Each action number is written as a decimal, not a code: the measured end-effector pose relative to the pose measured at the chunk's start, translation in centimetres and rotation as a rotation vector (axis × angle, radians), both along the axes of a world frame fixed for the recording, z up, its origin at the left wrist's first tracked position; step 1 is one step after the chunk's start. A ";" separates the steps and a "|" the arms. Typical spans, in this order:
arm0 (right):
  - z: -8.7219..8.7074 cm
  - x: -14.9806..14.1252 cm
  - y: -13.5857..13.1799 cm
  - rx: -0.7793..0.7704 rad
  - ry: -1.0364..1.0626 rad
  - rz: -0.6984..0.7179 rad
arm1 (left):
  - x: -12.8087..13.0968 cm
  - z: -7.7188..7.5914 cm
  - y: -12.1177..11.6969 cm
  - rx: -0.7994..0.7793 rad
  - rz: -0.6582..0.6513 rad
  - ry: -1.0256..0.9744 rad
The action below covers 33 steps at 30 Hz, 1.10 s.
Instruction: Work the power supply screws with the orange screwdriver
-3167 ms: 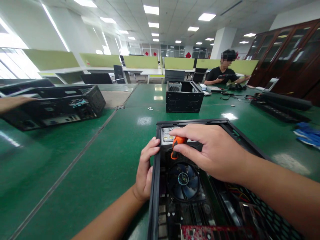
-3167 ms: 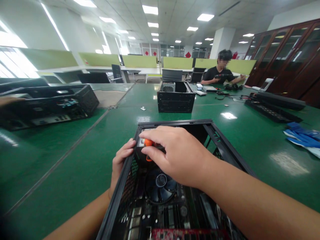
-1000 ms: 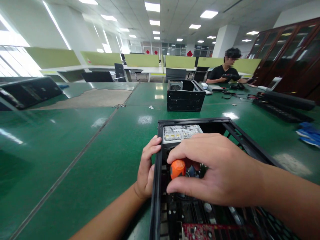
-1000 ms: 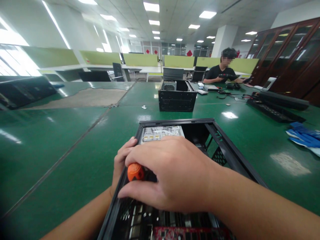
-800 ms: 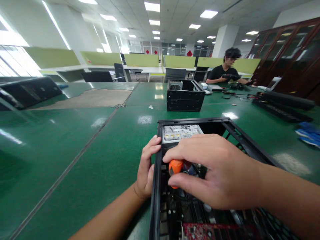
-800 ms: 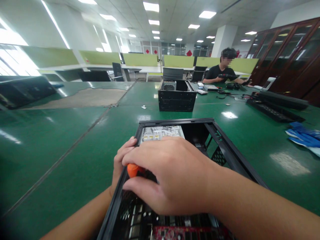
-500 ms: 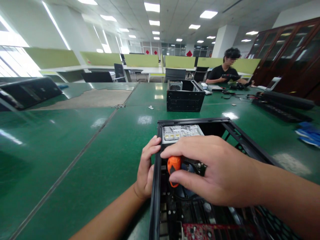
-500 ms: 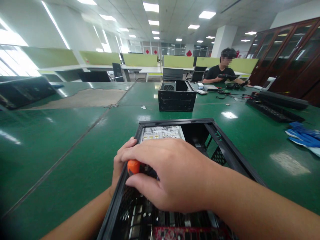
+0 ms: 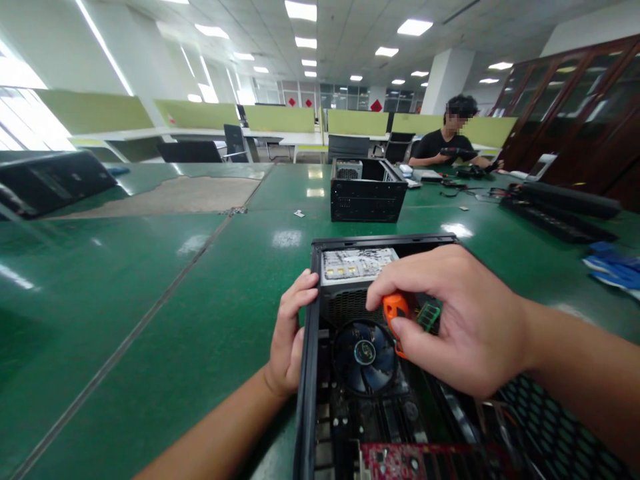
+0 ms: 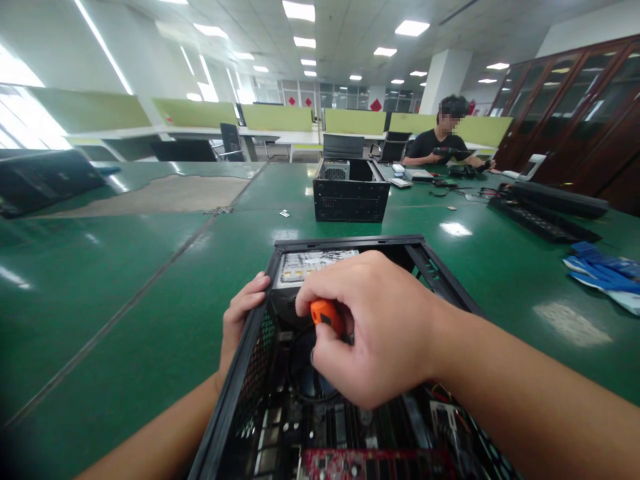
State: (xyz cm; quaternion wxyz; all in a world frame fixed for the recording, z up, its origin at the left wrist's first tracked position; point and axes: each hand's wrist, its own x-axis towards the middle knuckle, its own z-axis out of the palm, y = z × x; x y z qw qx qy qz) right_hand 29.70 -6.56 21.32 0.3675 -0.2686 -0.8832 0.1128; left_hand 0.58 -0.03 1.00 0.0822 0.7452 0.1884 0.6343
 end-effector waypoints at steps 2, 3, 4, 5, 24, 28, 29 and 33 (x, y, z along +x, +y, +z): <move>-0.2 0.0 0.1 0.006 -0.009 0.001 | 0.0 0.0 0.0 0.007 0.014 0.010; -0.2 -0.1 0.2 0.010 -0.009 0.005 | 0.0 0.1 0.0 0.012 0.024 0.015; -0.3 -0.2 0.2 0.013 -0.007 0.013 | 0.1 0.1 0.0 0.018 0.032 0.017; -0.3 -0.2 0.2 0.015 -0.005 0.021 | 0.1 0.2 0.0 0.023 0.038 0.016; -0.1 -0.1 -0.2 -0.001 -0.012 0.016 | 0.5 0.7 -0.2 0.043 0.030 0.008; 0.1 -0.1 -0.4 -0.049 0.002 0.011 | 0.4 0.6 -0.1 0.036 0.011 -0.001; 0.1 -0.1 -0.4 -0.061 0.006 0.007 | 0.4 0.6 -0.1 0.036 0.005 -0.007; 0.2 0.2 -0.4 -0.122 0.010 -0.012 | 0.3 0.7 -0.1 0.033 -0.005 -0.007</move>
